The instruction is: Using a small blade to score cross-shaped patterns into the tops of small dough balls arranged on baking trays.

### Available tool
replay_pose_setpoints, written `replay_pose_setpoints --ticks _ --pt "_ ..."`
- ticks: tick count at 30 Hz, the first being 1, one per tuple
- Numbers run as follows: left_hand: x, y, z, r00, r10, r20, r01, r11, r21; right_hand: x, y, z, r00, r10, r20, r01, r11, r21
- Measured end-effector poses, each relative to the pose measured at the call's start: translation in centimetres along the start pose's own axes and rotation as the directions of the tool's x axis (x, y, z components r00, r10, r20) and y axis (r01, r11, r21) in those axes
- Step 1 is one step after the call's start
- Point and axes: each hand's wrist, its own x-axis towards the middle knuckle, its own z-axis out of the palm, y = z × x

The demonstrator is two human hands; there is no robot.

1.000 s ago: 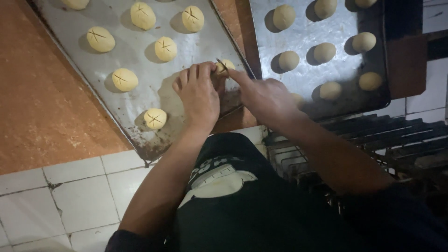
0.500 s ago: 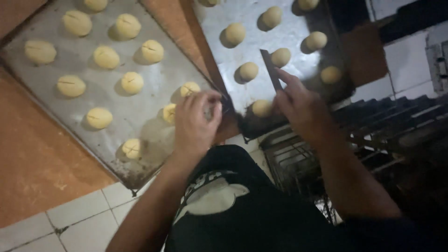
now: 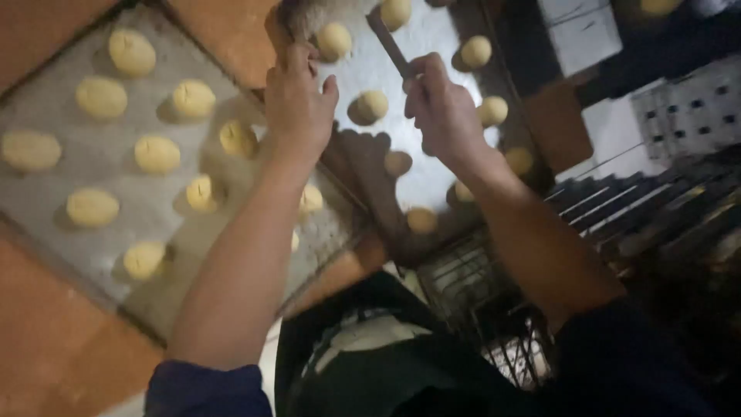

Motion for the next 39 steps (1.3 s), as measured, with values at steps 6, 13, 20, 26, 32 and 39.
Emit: replay_pose_setpoints --ticks 6,13,20,26,32,39 --pt "4.3 -2.6 3.5 0.999 -0.045 -0.026 0.051 0.949 0.31 6.4 1.5 3.6 0.958 -0.27 0.095 0.286 0.885 -0.368" --pt "4.7 -3.4 4.6 0.998 -0.052 -0.045 0.066 0.915 0.399 8.1 3.0 4.1 0.856 -0.467 0.221 0.507 0.677 -0.533" --pt "4.6 -2.9 5.2 0.99 -0.115 -0.076 0.136 0.906 0.402 11.4 2.1 4.5 0.871 -0.364 0.33 0.481 0.769 -0.421" --pt "4.9 -1.0 5.0 0.975 -0.179 -0.13 0.203 0.958 0.202 7.9 5.2 -1.3 0.764 -0.55 0.339 0.645 0.627 -0.437" --pt "5.8 1.7 5.8 0.908 -0.407 -0.097 0.419 0.886 0.201 11.6 6.6 -0.8 0.731 -0.621 0.282 0.677 0.609 -0.414" --pt "6.4 2.1 6.3 0.921 -0.375 -0.103 0.382 0.827 0.413 14.1 6.9 -0.6 0.721 -0.605 0.338 0.693 0.622 -0.364"
